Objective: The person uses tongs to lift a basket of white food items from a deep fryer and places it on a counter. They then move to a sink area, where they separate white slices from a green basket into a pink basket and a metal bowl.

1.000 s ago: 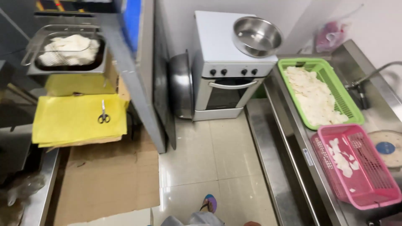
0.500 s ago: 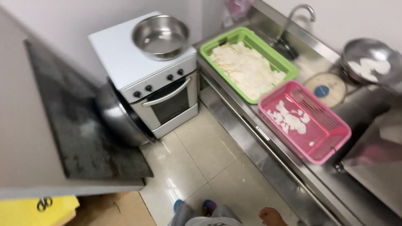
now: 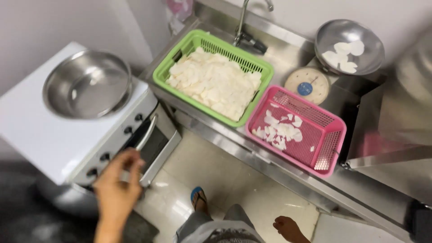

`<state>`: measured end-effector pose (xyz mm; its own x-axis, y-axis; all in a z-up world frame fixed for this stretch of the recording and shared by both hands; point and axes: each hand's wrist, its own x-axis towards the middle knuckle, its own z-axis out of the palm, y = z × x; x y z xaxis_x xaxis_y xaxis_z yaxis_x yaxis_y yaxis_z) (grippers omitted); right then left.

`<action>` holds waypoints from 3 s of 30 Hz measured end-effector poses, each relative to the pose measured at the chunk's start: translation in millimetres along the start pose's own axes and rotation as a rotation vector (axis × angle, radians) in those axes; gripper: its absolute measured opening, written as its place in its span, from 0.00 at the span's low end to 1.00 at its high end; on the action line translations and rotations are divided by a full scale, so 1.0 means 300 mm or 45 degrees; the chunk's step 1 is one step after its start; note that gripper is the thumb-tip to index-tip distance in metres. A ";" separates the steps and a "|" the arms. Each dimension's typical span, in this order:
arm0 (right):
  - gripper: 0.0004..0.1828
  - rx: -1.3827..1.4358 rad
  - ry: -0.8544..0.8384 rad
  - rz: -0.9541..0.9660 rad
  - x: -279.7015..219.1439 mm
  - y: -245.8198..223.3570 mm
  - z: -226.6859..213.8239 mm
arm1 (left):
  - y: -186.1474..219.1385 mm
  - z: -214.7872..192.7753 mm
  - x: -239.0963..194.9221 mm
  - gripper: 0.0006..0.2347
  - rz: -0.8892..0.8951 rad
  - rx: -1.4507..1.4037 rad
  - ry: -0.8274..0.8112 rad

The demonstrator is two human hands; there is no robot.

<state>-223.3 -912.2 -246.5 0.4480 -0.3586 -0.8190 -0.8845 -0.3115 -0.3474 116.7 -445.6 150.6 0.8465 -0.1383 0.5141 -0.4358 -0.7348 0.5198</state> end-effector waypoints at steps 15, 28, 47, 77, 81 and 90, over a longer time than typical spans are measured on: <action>0.24 0.367 0.061 -0.419 -0.388 -1.227 -0.472 | -0.158 0.962 0.005 0.13 -0.431 -0.545 -1.207; 0.25 0.469 0.037 -0.790 0.098 -1.768 -0.441 | -0.266 1.254 0.560 0.09 -0.336 -0.301 -0.868; 0.47 1.001 0.206 -0.030 0.555 -2.396 -0.167 | -0.555 1.540 0.990 0.23 -0.433 -0.232 -1.224; 0.51 1.284 -0.186 -0.357 0.211 -2.306 -0.622 | -0.169 1.408 1.062 0.38 -1.363 -1.495 -1.187; 0.36 1.135 0.005 -0.519 0.055 -2.095 -0.697 | 0.022 1.480 0.898 0.37 -1.399 -1.892 -1.435; 0.30 0.649 0.610 -0.608 -0.155 -1.464 -0.855 | 0.492 1.558 0.476 0.19 -1.519 -1.993 -1.857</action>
<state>177.8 -984.5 61.3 0.6936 -0.6596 -0.2896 -0.4853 -0.1307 -0.8645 316.3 -884.2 -18.1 0.0866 -0.8780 -0.4708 0.9274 -0.1016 0.3599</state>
